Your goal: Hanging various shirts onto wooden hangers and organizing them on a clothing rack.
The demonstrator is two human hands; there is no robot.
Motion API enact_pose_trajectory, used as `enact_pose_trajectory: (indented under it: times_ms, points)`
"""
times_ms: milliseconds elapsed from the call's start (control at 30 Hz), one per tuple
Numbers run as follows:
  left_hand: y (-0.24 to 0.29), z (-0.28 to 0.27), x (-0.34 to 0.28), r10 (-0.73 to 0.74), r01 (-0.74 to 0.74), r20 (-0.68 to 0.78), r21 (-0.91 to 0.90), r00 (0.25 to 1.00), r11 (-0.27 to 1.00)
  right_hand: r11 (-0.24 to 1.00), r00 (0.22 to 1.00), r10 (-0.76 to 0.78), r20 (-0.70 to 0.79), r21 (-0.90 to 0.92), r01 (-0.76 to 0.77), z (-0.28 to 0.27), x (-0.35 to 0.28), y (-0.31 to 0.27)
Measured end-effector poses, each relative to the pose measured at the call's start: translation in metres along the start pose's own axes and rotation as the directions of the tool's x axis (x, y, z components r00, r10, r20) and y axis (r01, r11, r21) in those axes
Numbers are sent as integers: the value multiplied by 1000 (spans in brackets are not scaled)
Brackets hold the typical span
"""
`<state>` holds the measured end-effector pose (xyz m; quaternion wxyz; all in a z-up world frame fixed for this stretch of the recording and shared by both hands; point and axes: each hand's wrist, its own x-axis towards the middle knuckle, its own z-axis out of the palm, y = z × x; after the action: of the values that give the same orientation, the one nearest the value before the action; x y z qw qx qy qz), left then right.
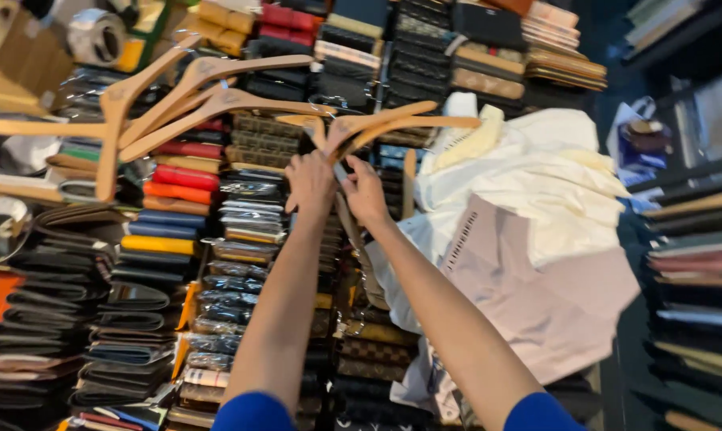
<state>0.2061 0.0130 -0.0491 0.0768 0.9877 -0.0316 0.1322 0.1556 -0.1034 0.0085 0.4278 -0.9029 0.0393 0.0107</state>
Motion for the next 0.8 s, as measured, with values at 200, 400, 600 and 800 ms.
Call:
enact_pose_trajectory:
  times_ms: [200, 400, 600, 800]
  points:
    - [38, -147, -85, -21, 137, 230, -504, 973, 853, 909, 971, 232, -50, 367, -198, -34, -42, -16]
    - [85, -167, -164, -42, 349, 392, -760, 919, 549, 678, 982, 133, -133, 735, 7, -74, -117, -3]
    - [117, -172, -215, -80, 487, 491, -871, 868, -57, 893, 982, -122, -143, 415, 171, -123, -187, 61]
    - [111, -179, -291, -102, 511, 503, -820, 858, 259, 946, 941, -318, 116, -33, 323, -166, -280, 61]
